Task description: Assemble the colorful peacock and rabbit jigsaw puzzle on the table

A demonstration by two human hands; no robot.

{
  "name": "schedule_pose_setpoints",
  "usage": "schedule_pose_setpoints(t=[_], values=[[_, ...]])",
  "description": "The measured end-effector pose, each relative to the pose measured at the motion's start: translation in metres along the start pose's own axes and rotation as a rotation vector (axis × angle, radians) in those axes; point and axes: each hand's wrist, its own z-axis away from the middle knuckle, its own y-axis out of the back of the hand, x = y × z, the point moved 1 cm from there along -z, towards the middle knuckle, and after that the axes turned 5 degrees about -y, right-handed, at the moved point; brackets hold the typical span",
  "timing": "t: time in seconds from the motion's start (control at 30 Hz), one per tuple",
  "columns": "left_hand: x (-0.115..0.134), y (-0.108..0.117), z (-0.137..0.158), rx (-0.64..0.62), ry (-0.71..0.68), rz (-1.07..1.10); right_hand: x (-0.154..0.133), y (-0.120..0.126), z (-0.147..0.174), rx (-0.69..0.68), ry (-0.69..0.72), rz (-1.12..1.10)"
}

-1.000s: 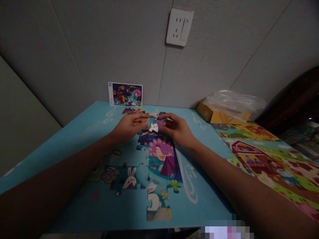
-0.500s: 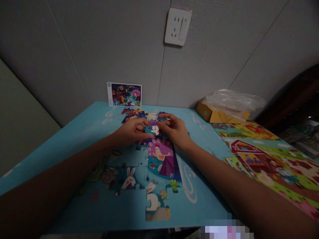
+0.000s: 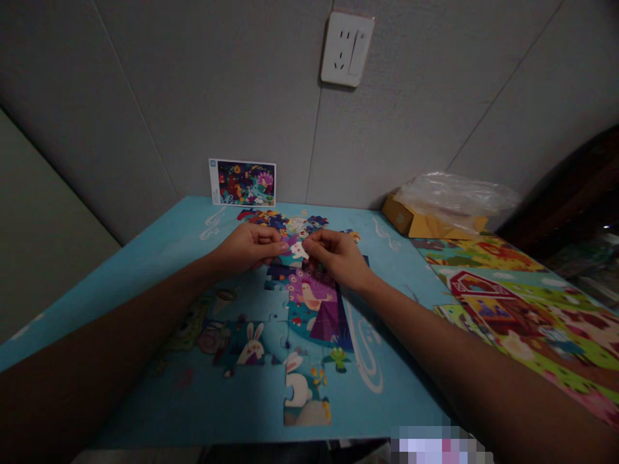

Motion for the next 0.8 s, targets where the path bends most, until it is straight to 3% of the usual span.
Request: schedule_pose_setpoints(t=[0.57,0.7,0.8], values=[[0.002,0.005,0.002,-0.076,0.04,0.072,-0.009,-0.004,0.005,-0.047,-0.103,-0.077],[0.004,0.006,0.007,-0.27,0.058,0.092,-0.013,-0.008,0.012,-0.165,-0.149,-0.046],[0.007,0.006,0.012,-0.527,0.096,0.068,-0.018,-0.013,0.021,-0.413,-0.211,0.01]])
